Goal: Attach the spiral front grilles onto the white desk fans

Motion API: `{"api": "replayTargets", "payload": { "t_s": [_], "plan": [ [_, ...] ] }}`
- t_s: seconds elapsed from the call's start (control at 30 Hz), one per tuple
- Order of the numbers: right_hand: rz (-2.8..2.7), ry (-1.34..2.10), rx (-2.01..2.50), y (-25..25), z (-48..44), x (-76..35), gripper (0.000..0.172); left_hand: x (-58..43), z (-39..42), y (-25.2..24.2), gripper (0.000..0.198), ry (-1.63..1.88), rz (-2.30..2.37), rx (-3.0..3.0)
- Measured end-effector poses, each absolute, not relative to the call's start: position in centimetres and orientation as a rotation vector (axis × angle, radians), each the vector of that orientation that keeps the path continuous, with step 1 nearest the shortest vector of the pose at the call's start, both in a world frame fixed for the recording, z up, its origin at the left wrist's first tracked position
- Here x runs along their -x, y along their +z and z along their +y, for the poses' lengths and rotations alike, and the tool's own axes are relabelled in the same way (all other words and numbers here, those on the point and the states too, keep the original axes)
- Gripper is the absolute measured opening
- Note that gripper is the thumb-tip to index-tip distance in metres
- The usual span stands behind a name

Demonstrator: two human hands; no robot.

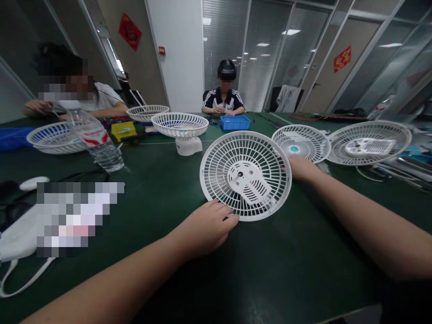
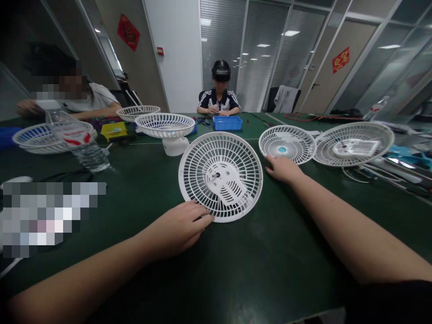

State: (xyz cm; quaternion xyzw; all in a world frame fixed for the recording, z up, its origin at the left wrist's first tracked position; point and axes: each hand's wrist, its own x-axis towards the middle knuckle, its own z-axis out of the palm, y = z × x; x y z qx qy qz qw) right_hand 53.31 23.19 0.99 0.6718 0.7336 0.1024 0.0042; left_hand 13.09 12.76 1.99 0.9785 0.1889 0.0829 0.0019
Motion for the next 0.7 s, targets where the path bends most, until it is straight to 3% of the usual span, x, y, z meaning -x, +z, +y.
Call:
{"api": "replayTargets", "payload": {
  "t_s": [0.2, 0.53, 0.7],
  "plan": [
    [2.442, 0.342, -2.063, 0.2, 21.8, -48.2, 0.065, -12.9, 13.1, 1.7, 0.033, 0.278, 0.518, -3.109],
    [2.576, 0.321, -1.991, 0.2, 21.9, -49.6, 0.057, -13.1, 12.9, 1.5, 0.037, 0.391, 0.403, -3.132],
    [2.611, 0.317, -1.932, -0.2, 22.0, -49.5, 0.055, -12.7, 11.1, 3.2, 0.046, 0.761, 0.316, -3.170]
  ]
}}
